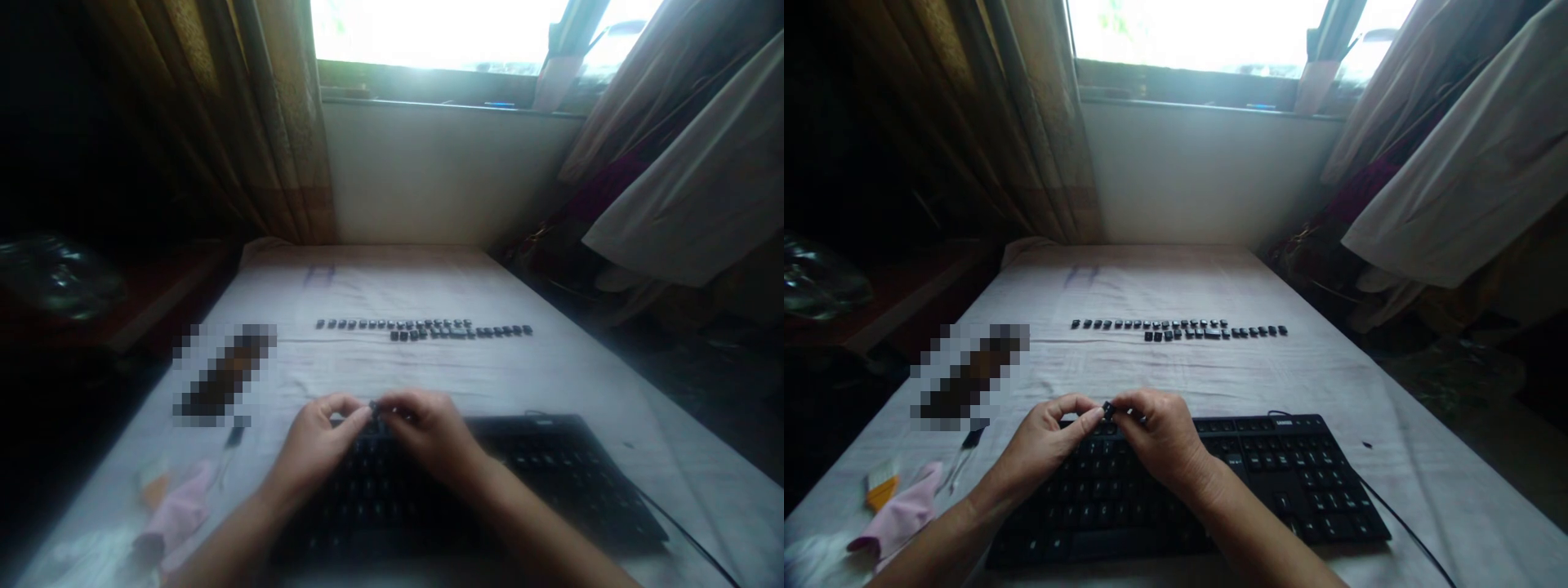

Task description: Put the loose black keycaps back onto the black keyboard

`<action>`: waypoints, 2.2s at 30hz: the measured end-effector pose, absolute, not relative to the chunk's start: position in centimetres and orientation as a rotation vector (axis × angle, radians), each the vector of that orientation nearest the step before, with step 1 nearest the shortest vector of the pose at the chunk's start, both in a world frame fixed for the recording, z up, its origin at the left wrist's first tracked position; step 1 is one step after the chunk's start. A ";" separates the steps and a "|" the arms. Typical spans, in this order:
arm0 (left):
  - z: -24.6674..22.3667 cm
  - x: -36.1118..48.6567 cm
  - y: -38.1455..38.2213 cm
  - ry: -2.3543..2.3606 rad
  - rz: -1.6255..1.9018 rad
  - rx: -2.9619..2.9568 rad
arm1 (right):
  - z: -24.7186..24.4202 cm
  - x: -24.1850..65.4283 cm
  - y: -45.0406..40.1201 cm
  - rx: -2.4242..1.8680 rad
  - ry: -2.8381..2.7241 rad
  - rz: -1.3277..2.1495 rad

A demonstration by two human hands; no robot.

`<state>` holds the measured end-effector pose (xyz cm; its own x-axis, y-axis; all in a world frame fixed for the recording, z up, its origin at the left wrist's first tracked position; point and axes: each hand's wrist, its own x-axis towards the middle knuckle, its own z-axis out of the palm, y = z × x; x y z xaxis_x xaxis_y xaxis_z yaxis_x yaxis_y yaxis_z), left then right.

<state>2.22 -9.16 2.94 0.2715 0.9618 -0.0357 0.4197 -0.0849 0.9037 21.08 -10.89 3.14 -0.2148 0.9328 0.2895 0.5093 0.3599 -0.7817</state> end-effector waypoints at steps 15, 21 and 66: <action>2.1 0.3 -10.4 1.254 0.888 2.170 | 3.4 23.4 -12.0 -1.477 -2.101 0.805; 1.4 0.1 -12.5 1.032 0.856 2.591 | 2.9 22.8 -12.4 -1.483 -2.176 0.799; 1.5 1.0 -12.9 1.002 0.784 2.805 | 1.6 22.7 -13.0 -1.413 -2.108 0.644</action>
<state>0.95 -12.94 1.48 0.6590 0.6079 0.4430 0.5765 -0.7864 0.2216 22.72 -13.04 1.56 -0.3227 0.9338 0.1547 0.6876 0.3436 -0.6397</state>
